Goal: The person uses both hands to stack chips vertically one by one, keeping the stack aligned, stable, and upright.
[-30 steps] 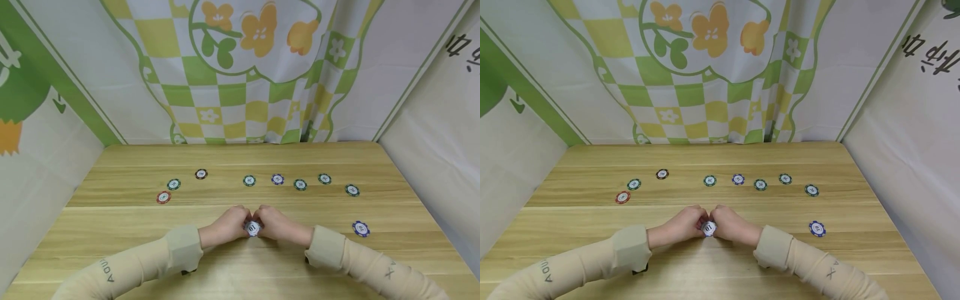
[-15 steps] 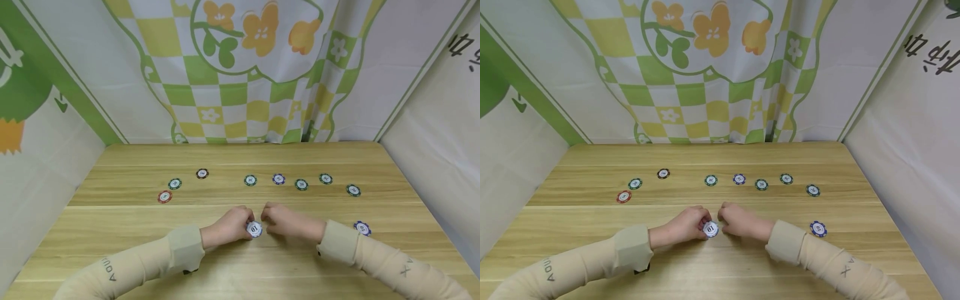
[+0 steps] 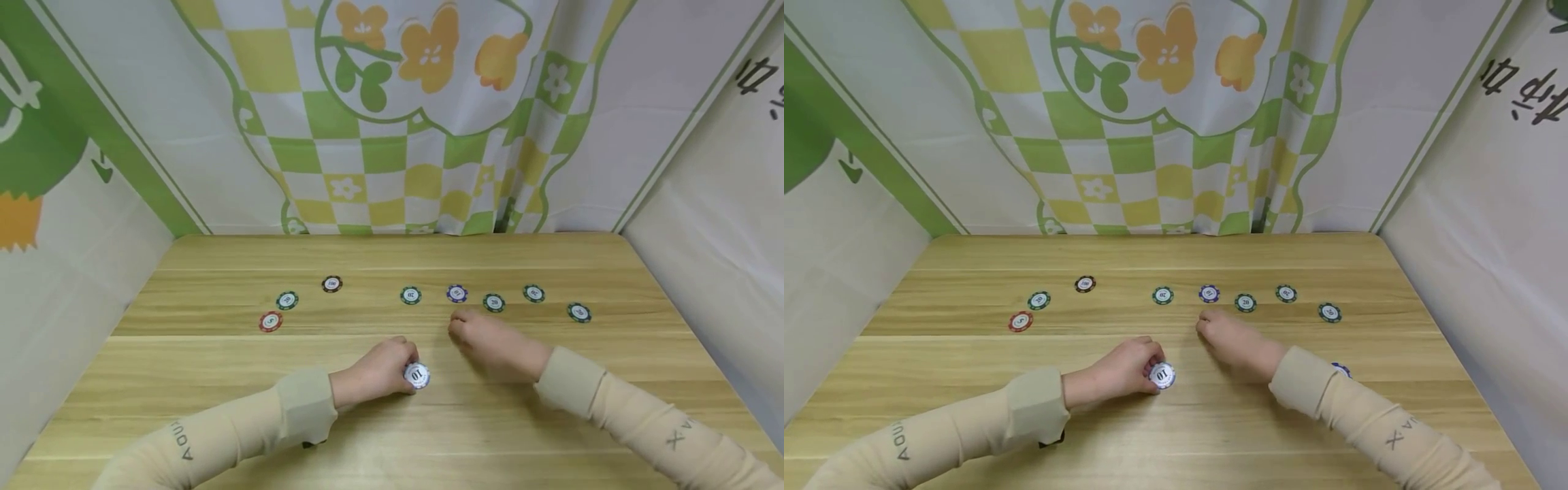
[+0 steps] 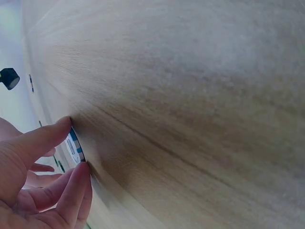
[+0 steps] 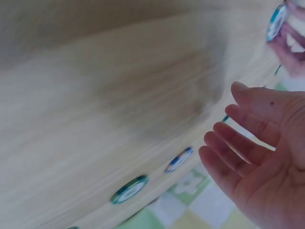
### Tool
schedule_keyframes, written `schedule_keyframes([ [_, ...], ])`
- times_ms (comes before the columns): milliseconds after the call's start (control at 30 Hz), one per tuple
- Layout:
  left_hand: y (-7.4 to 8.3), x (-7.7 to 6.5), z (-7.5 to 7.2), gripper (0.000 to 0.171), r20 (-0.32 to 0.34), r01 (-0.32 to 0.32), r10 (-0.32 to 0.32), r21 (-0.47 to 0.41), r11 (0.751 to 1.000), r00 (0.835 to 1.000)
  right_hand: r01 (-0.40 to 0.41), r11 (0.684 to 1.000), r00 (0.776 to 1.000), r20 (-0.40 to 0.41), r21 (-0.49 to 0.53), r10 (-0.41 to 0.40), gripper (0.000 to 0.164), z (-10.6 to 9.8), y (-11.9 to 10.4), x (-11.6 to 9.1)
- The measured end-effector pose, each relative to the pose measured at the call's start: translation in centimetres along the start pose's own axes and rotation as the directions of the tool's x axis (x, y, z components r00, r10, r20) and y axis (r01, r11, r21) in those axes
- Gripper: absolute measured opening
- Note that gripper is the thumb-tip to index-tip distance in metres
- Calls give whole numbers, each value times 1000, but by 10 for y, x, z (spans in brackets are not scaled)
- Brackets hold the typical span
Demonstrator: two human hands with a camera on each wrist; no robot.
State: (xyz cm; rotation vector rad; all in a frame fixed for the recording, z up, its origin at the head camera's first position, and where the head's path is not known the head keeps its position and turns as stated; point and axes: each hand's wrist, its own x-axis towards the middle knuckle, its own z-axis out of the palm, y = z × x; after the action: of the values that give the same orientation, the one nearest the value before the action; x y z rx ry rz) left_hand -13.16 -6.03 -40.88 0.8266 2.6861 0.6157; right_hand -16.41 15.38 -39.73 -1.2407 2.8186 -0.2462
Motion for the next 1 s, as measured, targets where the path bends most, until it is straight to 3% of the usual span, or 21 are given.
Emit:
schedule_keyframes([
  [133, 0, -1, 1, 32, 0, -11, 11, 37, 999, 1000, -26, 1000, 998, -50, -13, 26, 13, 3, 13, 1],
  [367, 0, -3, 1, 33, -3, -58, 58, 66, 996, 998, -117, 993, 992, -37, -12, 117, 21, 4, 33, 0],
  [600, -1, -5, 2, 33, -20, -85, 86, 55, 995, 996, -114, 993, 988, -105, 18, 115, 28, 9, 56, 4],
  [767, -1, -5, 2, 33, -22, -89, 90, 40, 995, 996, -156, 984, 983, -80, 80, 163, 24, 7, 64, 2],
  [1000, -1, -6, 1, 33, -21, -86, 87, 42, 995, 996, -209, 976, 975, -67, 65, 213, 29, 4, 72, 1],
])
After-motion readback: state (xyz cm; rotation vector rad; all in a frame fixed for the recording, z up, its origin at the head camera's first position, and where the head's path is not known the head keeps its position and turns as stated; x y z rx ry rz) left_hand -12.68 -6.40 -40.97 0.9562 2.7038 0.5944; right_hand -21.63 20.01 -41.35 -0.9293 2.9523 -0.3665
